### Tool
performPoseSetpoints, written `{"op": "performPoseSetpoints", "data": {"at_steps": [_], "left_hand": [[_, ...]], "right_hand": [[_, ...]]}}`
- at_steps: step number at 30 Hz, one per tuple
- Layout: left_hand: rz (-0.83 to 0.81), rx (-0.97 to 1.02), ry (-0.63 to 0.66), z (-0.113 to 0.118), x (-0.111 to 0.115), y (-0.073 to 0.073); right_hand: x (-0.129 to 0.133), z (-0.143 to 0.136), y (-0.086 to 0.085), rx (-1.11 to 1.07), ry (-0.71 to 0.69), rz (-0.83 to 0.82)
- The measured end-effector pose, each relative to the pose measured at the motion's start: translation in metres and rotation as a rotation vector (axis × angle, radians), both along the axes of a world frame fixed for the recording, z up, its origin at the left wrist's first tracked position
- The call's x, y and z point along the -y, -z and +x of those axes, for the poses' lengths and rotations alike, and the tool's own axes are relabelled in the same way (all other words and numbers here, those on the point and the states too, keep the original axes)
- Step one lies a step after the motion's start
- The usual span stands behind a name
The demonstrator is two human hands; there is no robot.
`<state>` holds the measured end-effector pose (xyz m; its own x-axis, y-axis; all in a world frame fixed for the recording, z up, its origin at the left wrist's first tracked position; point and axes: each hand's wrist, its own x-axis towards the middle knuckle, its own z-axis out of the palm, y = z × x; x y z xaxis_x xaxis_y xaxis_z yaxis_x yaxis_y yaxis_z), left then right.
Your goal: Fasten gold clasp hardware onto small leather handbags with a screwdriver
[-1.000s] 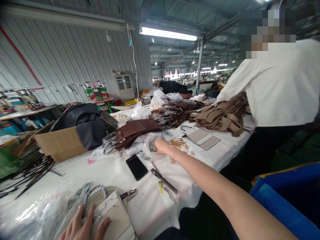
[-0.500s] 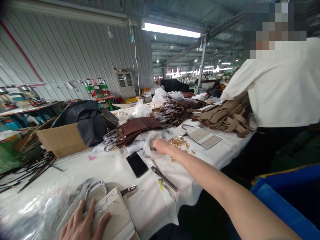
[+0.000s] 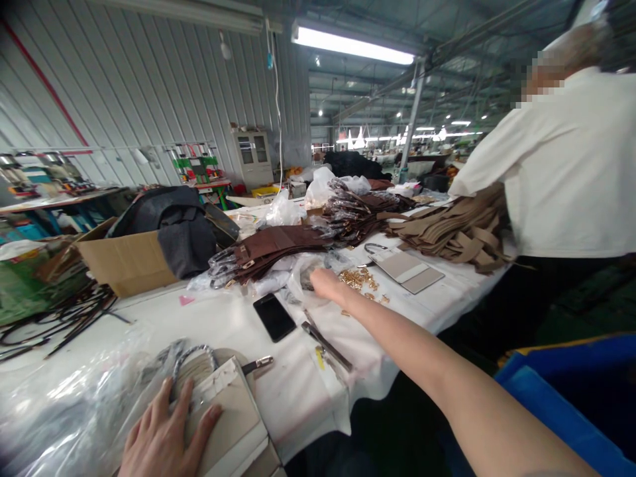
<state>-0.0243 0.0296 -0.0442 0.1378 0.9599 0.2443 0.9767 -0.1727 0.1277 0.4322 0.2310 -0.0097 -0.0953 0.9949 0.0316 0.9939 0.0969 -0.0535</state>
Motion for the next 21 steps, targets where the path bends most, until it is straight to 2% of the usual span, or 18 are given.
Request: {"op": "performPoseSetpoints", "data": {"at_steps": [4,9,15,21], "left_hand": [[0.005,-0.010,0.022,0.0005,-0.0010,0.0042],[0.050,0.006,0.007,-0.0016,-0.0031,0.0083],[0.055,0.015,0.016,-0.0014,-0.0027,0.0088],[0.013,0.028,0.037,-0.0049,-0.0034,0.0042]], "right_hand": [[-0.0010,0.0015,-0.0029,0.067,0.065,-0.064],[-0.0047,0.0022,-0.0017,0.083,0.060,-0.085],[-0.0002,0.0026,0.0014,0.099,-0.001,-0.066],[0.0028,0.0030,-0.0056,0.103,-0.157,-0.025]]}}
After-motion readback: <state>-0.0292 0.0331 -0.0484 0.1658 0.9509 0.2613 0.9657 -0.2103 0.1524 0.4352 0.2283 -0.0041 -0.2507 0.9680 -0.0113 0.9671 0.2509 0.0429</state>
